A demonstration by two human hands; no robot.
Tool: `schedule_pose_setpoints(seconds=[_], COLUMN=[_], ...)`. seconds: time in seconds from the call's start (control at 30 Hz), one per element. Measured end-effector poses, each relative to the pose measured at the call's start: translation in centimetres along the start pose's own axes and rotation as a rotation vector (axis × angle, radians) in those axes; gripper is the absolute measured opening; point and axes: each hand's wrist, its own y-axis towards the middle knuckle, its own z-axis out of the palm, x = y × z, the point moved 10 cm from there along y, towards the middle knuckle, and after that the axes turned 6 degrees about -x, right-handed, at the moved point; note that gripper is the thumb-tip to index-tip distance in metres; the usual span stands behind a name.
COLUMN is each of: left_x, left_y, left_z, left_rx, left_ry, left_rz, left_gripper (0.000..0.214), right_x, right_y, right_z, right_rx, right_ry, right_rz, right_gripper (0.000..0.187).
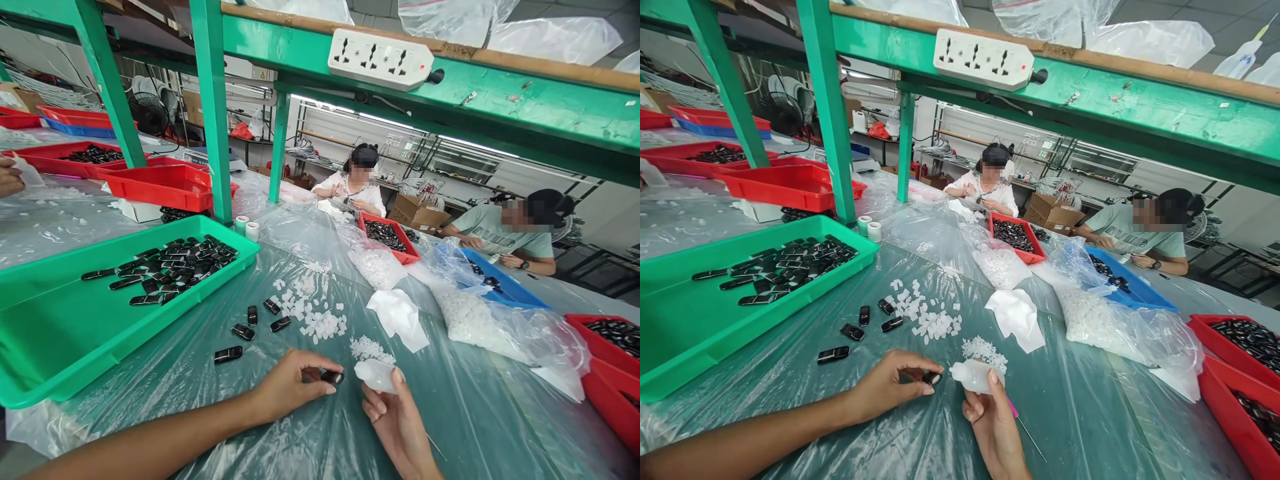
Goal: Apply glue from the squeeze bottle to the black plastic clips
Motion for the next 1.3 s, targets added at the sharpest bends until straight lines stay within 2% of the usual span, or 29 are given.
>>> schedule_pose_setpoints(seconds=[0.33,0.67,0.93,1.3], left_x=[-0.2,-0.3,-0.6,-1.0], left_y=[0.1,0.0,-0.1,-0.2], left_z=[-0.3,-0.2,-0.1,0.2], left_rx=[-0.041,-0.004,0.009,0.056], left_ry=[0.042,0.127,0.134,0.143], left_rz=[0.040,0.053,0.061,0.059], left_gripper=[0.025,0.023,0.023,0.022], right_x=[1.2,4.6,5.5,5.1], right_y=[-1.0,-3.1,-4.0,-3.9], right_z=[0.1,1.3,1.7,1.1], right_rx=[-0.104,-0.188,-0.225,-0.245], right_ry=[-0.267,-0.626,-0.708,-0.712], right_rz=[-0.121,-0.455,-0.534,-0.502], right_gripper=[0.034,0.034,0.032,0.037])
